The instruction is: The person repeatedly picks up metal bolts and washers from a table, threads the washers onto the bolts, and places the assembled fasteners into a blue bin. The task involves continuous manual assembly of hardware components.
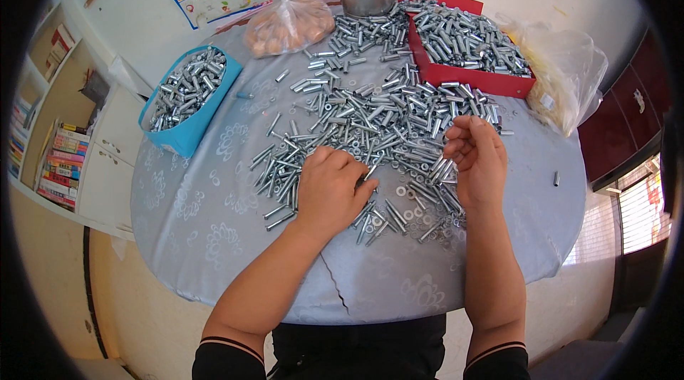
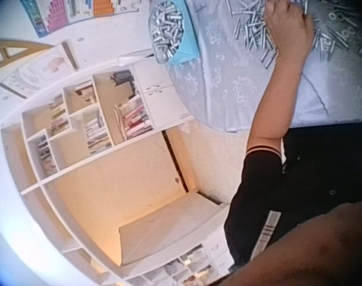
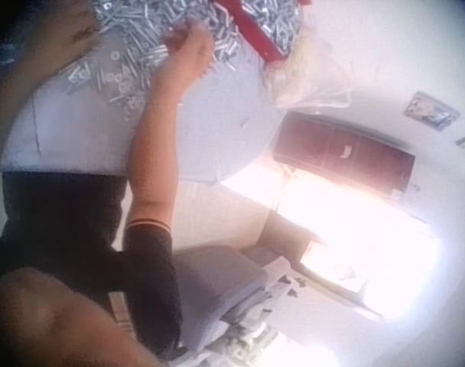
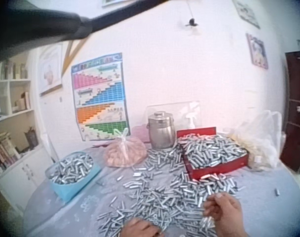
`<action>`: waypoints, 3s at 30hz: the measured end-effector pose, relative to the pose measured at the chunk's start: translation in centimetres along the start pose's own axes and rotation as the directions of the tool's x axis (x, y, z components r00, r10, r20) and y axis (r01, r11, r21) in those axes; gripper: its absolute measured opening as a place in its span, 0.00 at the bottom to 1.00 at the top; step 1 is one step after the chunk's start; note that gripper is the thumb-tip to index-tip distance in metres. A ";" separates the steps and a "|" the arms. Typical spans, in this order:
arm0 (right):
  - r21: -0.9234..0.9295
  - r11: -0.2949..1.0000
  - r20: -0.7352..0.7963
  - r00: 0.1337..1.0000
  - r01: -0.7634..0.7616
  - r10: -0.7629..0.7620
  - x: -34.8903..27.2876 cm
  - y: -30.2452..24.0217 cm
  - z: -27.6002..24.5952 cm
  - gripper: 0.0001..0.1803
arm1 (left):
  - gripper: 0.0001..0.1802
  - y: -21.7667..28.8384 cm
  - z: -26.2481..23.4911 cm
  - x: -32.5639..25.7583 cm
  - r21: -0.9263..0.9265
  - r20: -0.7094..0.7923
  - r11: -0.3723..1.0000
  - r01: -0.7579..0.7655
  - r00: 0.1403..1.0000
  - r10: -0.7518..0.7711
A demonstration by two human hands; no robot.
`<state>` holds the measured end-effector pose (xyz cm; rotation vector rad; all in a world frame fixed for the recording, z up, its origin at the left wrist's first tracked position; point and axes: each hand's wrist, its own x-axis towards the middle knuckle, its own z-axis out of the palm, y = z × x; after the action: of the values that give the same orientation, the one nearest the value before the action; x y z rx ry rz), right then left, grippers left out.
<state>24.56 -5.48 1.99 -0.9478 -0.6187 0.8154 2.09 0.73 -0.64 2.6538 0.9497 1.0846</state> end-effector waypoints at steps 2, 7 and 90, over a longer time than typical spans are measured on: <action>0.002 1.000 -0.006 1.000 0.005 -0.005 -0.1 -0.2 0.1 0.13 | 0.09 0.0 0.1 0.2 0.003 0.022 1.000 0.031 0.999 -0.031; -0.026 1.000 -0.037 0.999 0.006 -0.007 -0.1 -0.4 0.2 0.12 | 0.06 0.3 -0.1 0.3 0.038 0.054 0.999 0.030 0.998 -0.032; -0.429 0.897 0.330 0.905 -0.110 0.269 -2.0 1.7 2.0 0.09 | 0.08 -0.1 -1.6 -1.2 -0.340 -0.026 0.917 0.207 0.973 -0.229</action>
<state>21.35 -5.64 1.17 -1.2514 -1.0751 1.0908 0.33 -0.08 -0.17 2.1950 0.9476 1.1669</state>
